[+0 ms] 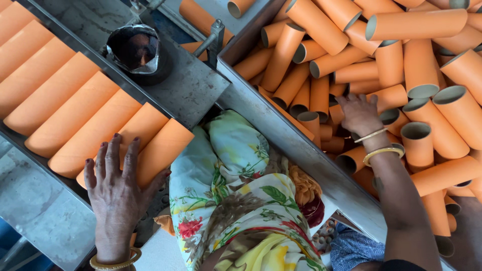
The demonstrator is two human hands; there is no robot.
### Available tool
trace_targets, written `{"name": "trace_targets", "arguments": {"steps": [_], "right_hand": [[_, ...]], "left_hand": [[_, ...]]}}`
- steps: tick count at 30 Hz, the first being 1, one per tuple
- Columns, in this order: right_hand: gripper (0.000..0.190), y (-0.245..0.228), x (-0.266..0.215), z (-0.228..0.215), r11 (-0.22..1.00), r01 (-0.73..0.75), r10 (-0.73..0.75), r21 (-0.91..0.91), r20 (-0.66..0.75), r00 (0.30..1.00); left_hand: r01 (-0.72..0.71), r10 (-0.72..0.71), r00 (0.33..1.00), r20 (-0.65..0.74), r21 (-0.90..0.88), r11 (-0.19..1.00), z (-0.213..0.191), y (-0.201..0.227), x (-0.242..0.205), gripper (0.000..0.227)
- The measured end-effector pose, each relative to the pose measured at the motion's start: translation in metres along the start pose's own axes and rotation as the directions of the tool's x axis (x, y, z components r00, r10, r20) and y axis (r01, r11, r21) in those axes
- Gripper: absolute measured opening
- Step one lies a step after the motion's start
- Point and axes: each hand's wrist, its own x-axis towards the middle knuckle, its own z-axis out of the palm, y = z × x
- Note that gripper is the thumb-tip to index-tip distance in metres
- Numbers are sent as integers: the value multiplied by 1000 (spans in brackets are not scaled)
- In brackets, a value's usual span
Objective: The person picks orange cylindrical tubes from a large bin and places them one by one into a metal tray. The task is performed by hand with a repetitive pick-and-place motion.
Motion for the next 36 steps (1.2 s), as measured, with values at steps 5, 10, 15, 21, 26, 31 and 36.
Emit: {"name": "trace_targets", "arguments": {"steps": [5, 10, 15, 21, 26, 31, 36], "right_hand": [[71, 12, 10, 64, 958, 27, -75, -286, -157, 985], [83, 15, -7, 24, 997, 48, -62, -64, -237, 969], [75, 8, -52, -63, 922, 144, 113, 359, -607, 787], [68, -36, -126, -147, 19, 582, 442, 813, -529, 725], [68, -112, -147, -163, -343, 749, 173, 567, -746, 643], [98, -188, -147, -162, -500, 774, -89, 388, -913, 399], [74, -172, -120, -150, -232, 788, -368, 571, -801, 472]], "left_hand": [[2, -2, 1000, 0, 8, 1000, -1, 1, 0, 87], [2, -2, 1000, -20, -25, 1000, 1, 1, 0, 86], [19, -21, 999, -47, -43, 999, 5, -4, 0, 82], [81, -77, 994, -78, 48, 996, -4, -4, 11, 71], [-75, 52, 994, -99, -239, 968, -33, 27, 10, 85], [-403, 369, 914, -170, -492, 772, -39, 71, -5, 99], [-255, 328, 945, -1, -629, 734, -28, 76, -5, 99]]}}
